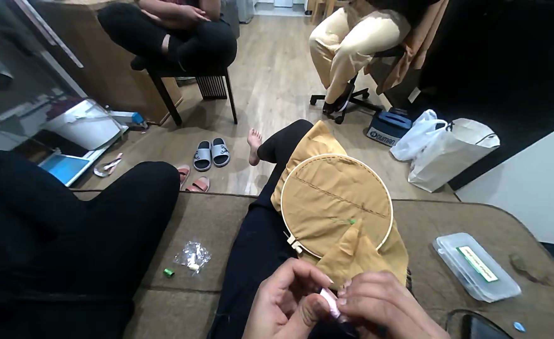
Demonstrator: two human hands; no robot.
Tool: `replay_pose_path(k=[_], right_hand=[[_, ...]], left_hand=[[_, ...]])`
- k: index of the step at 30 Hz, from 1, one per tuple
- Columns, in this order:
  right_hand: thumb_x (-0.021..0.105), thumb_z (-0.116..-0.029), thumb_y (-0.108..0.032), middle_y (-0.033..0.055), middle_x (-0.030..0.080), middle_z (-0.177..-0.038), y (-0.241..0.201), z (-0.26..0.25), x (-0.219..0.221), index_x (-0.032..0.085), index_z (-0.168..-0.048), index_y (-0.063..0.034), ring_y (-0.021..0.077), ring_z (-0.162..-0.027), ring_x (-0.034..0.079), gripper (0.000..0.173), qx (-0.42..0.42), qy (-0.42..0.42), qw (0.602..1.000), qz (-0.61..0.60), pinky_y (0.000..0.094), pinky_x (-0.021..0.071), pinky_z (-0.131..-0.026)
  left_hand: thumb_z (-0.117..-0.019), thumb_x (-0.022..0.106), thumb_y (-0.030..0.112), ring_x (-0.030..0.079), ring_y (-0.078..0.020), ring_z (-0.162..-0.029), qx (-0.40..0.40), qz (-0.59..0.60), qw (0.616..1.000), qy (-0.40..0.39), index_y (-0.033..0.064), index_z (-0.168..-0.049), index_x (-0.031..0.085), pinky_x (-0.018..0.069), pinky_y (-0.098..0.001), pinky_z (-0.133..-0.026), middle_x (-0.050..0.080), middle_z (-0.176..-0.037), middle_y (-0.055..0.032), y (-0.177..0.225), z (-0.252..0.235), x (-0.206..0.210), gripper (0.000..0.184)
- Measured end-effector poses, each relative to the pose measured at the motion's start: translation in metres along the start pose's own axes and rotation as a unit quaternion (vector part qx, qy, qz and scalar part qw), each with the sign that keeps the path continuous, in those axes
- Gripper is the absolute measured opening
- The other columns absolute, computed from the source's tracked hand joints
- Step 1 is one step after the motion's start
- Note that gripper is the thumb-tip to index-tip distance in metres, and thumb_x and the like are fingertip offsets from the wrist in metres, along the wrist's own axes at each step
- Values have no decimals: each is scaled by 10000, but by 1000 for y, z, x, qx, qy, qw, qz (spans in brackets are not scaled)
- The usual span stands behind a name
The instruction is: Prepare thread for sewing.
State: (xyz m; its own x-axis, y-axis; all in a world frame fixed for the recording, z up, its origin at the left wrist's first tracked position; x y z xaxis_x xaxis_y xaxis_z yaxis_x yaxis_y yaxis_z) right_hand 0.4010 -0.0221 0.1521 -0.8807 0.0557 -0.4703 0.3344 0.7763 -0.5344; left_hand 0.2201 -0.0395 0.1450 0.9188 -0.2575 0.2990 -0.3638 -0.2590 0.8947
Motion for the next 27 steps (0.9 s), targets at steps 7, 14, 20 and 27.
replay_pose_path(k=[7,14,20,27], right_hand=[[601,-1029,-232,-22,648,-964,1,1,-3,616,-959,-147,61,-1003,626,111,7,13,1000,15,204,498,-940],[608,-1018,-174,15,655,-958,2,-1,-4,618,-938,-110,94,-1015,639,103,-7,-14,997,-79,236,508,-960],[561,-1045,-186,47,650,-913,2,-4,-2,601,-900,-81,108,-988,640,183,45,-51,986,-152,238,505,-943],[567,-1053,-197,32,647,-923,8,-2,1,613,-916,-41,49,-975,632,212,151,-125,911,-362,235,513,-912]], left_hand=[[-952,719,178,669,-6,-912,44,-65,996,-33,50,-1124,688,592,-189,-807,684,-1067,1,-4,2,-5,216],[-984,672,177,657,23,-894,12,-26,997,-65,48,-1070,675,567,-174,-802,704,-1005,34,-3,1,-6,154],[-978,674,152,666,21,-886,-39,72,993,-87,109,-1123,697,570,-180,-794,713,-1025,82,-6,0,-8,153],[-967,694,159,665,28,-838,-55,82,990,-101,116,-1089,671,568,-168,-757,710,-978,90,-6,3,-10,132]])
Point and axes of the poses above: each hand's wrist, its own z-axis away from the middle knuckle, its own x-axis out of the palm, y = z × x, the point moved 1 cm from there along -z, towards the middle knuckle
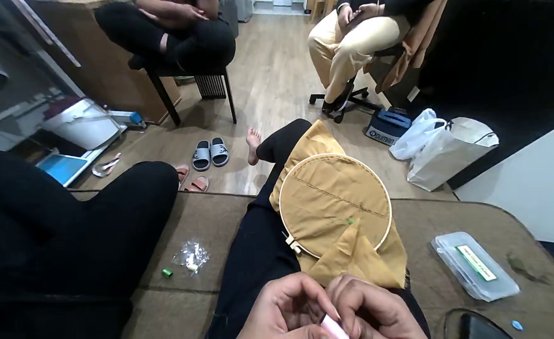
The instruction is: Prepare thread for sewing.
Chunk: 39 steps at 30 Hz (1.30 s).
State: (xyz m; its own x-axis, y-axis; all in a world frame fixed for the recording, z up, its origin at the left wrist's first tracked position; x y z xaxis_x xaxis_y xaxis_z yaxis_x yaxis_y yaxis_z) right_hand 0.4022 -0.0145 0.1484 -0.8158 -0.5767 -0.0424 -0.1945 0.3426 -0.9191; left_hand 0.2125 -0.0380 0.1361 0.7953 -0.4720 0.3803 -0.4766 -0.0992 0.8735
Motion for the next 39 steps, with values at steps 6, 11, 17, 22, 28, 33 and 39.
replay_pose_path(k=[6,11,17,22,28,33,39], right_hand=[[578,-1044,-221,-25,628,-908,6,2,1,636,-914,-76,10,-961,589,203,34,3,999,-42,209,465,-902],[443,-1077,-244,31,581,-839,-4,-2,9,554,-870,-105,88,-920,565,272,-66,89,958,265,230,384,-957],[454,-1014,-215,-30,542,-832,-2,-3,20,501,-881,-180,51,-872,534,145,-134,176,895,388,172,381,-924],[487,-995,-226,-37,545,-833,-4,0,21,504,-890,-185,46,-880,537,114,-134,196,887,397,164,390,-914],[473,-991,-260,-32,530,-829,-8,2,19,502,-873,-187,61,-875,510,142,-153,183,864,442,160,353,-898],[470,-993,-233,-24,528,-847,-7,0,17,489,-880,-184,59,-897,517,125,-175,168,873,423,159,347,-924],[410,-1047,-276,-12,496,-793,-4,-3,10,483,-852,-176,83,-837,484,231,-155,122,921,336,227,325,-904]], left_hand=[[-964,698,159,670,5,-791,-27,-12,1000,-1,99,-1064,653,575,-193,-718,700,-928,73,-2,0,-1,125],[-1003,655,253,648,-5,-740,76,-196,976,60,18,-1019,630,561,-174,-679,676,-860,-26,-1,-1,4,237],[-1008,645,301,685,-21,-809,182,-310,925,119,54,-1013,623,580,-171,-745,700,-882,-30,-3,2,12,248],[-985,693,171,697,-67,-889,232,-332,909,101,56,-989,613,580,-198,-826,697,-910,-51,-3,4,14,139],[-917,738,56,711,-98,-847,224,-326,916,74,-10,-847,591,569,-187,-797,710,-836,-126,2,6,16,176],[-921,735,49,696,-100,-835,227,-338,910,84,-19,-854,596,555,-173,-788,694,-825,-131,2,7,19,168],[-941,733,74,696,-105,-867,234,-342,905,94,-24,-907,623,555,-179,-815,698,-865,-139,-1,6,19,151]])
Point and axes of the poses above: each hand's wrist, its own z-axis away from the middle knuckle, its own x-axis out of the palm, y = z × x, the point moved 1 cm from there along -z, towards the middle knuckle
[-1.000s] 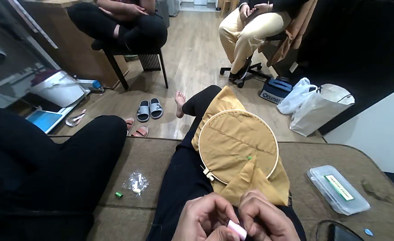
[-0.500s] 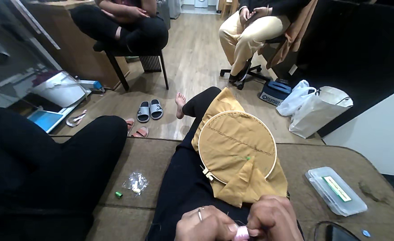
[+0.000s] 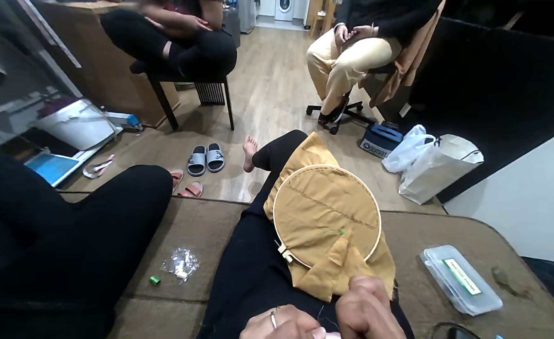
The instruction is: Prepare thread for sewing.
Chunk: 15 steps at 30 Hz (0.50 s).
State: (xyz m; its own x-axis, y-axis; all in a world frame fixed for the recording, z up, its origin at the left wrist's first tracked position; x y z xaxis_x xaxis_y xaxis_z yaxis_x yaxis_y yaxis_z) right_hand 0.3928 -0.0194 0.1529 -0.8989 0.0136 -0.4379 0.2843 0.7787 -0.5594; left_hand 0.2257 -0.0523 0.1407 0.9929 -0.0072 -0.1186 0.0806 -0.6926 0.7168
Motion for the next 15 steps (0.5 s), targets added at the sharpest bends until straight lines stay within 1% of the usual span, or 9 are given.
replay_pose_path(k=[6,7,8,9,10,12,15], right_hand=[[417,-1032,-254,-6,503,-793,-1,4,-1,485,-848,-173,95,-849,487,213,3,-11,1000,-13,236,327,-913],[416,-1031,-243,-3,504,-800,-1,5,-1,484,-851,-169,95,-857,492,206,1,-15,1000,-24,233,327,-925],[419,-1032,-230,6,513,-804,-1,6,0,495,-851,-160,102,-867,502,208,0,-21,999,-43,238,329,-942],[421,-1028,-214,23,529,-800,0,8,1,516,-846,-144,123,-875,512,217,-3,-27,997,-69,256,335,-950],[418,-1024,-208,32,534,-797,1,9,2,525,-844,-134,136,-879,510,223,-3,-34,995,-89,271,333,-942],[410,-1028,-217,28,533,-799,2,10,1,527,-856,-134,127,-877,508,224,6,-38,995,-96,270,333,-933],[399,-1038,-234,31,532,-806,0,10,-2,520,-860,-146,147,-878,502,233,1,-51,997,-55,281,329,-937]], left_hand=[[-959,709,78,702,-109,-864,-4,-20,1000,-5,-22,-923,611,553,-179,-819,702,-867,-148,3,1,0,144],[-959,709,80,703,-92,-860,-27,-4,1000,6,-19,-927,611,555,-177,-807,708,-871,-136,4,2,1,143],[-958,713,87,704,-61,-836,-66,24,997,22,-4,-930,613,565,-176,-770,717,-869,-106,3,1,0,138],[-963,712,103,698,-26,-792,-108,59,992,39,26,-933,618,581,-177,-716,721,-861,-55,1,-1,-1,125],[-969,702,115,696,-9,-769,-136,101,985,40,53,-950,623,591,-184,-686,728,-872,-16,-2,-3,-3,102],[-976,688,97,700,-27,-793,-160,167,973,19,71,-998,626,597,-207,-697,736,-942,-10,-7,-5,-8,71],[-969,694,115,720,-40,-802,-177,198,963,33,114,-1027,636,621,-223,-704,741,-971,19,-7,-4,-7,82]])
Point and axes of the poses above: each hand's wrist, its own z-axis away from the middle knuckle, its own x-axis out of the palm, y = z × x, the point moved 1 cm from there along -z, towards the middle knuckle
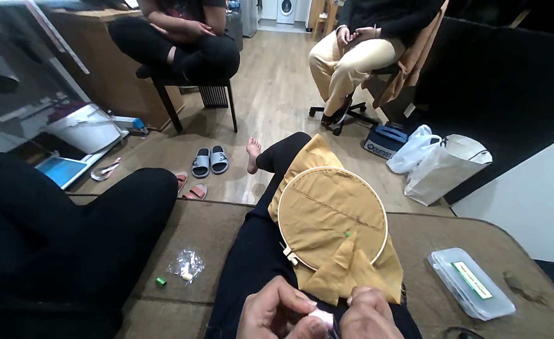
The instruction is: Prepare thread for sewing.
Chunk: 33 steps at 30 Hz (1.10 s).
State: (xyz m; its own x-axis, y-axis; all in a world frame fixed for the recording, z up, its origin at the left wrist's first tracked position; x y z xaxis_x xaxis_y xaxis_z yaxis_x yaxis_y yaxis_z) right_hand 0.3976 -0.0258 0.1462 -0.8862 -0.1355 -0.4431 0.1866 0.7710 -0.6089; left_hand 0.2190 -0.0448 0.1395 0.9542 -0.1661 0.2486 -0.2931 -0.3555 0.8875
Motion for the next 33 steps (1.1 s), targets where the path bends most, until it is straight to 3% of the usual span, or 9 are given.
replay_pose_path(k=[4,7,13,17,20,23,26,29,33], right_hand=[[413,-1034,-219,42,549,-820,0,-1,1,535,-868,-140,167,-891,513,221,-2,-5,1000,17,289,339,-945],[387,-1082,-276,22,523,-853,5,-2,0,506,-896,-146,98,-870,522,256,32,19,999,-5,243,378,-906],[413,-1100,-398,-35,516,-897,18,1,-1,514,-924,-150,-20,-911,541,321,110,50,987,-109,148,442,-862],[510,-1069,-360,-156,599,-927,22,-1,0,613,-1011,-264,-50,-912,598,153,152,124,957,-216,167,514,-854],[516,-1061,-435,-184,614,-1111,22,-2,-7,621,-1177,-314,-50,-1047,599,198,120,111,976,-146,155,512,-899],[554,-1031,-494,-72,635,-1188,10,-2,-9,612,-1257,-207,13,-1121,600,369,101,57,992,-49,209,510,-948],[619,-1027,-354,51,694,-1078,6,-6,-5,680,-1117,-73,84,-1069,641,301,107,4,990,-88,249,523,-950],[714,-970,-222,-2,701,-971,7,-7,-6,676,-946,-79,23,-963,675,150,142,3,975,-171,200,574,-861],[624,-1027,-281,20,630,-897,9,-5,-6,612,-928,-49,1,-859,617,253,143,-18,976,-164,158,524,-780]], left_hand=[[-980,673,119,703,-37,-798,-55,70,996,10,141,-1033,613,616,-233,-720,714,-967,46,3,-2,2,83],[-983,670,135,700,-56,-796,-87,142,986,-6,144,-1054,596,619,-247,-714,700,-967,27,0,-2,-1,103],[-983,668,143,686,-24,-851,-55,95,993,-39,139,-1069,611,598,-216,-748,704,-1008,41,-3,-2,-3,103],[-980,668,163,690,-25,-843,-54,99,993,-30,152,-1091,614,609,-220,-752,695,-996,57,-3,-2,-3,123],[-984,664,171,695,-29,-848,-61,99,993,-27,148,-1125,625,612,-235,-767,703,-993,66,-1,-3,-3,148],[-992,656,165,686,-17,-862,-54,75,995,-38,127,-1115,640,600,-227,-784,706,-999,64,-1,-3,-2,130],[-1005,641,183,659,21,-905,-25,19,998,-58,99,-1088,637,569,-181,-801,698,-1033,57,-3,-2,-4,118],[-1003,644,188,670,6,-923,-3,-18,998,-60,73,-1080,656,577,-180,-810,706,-1039,17,-6,-2,-7,139],[-1005,642,200,664,-5,-939,16,-33,997,-66,65,-1078,677,573,-182,-827,699,-1032,1,-8,-3,-8,157]])
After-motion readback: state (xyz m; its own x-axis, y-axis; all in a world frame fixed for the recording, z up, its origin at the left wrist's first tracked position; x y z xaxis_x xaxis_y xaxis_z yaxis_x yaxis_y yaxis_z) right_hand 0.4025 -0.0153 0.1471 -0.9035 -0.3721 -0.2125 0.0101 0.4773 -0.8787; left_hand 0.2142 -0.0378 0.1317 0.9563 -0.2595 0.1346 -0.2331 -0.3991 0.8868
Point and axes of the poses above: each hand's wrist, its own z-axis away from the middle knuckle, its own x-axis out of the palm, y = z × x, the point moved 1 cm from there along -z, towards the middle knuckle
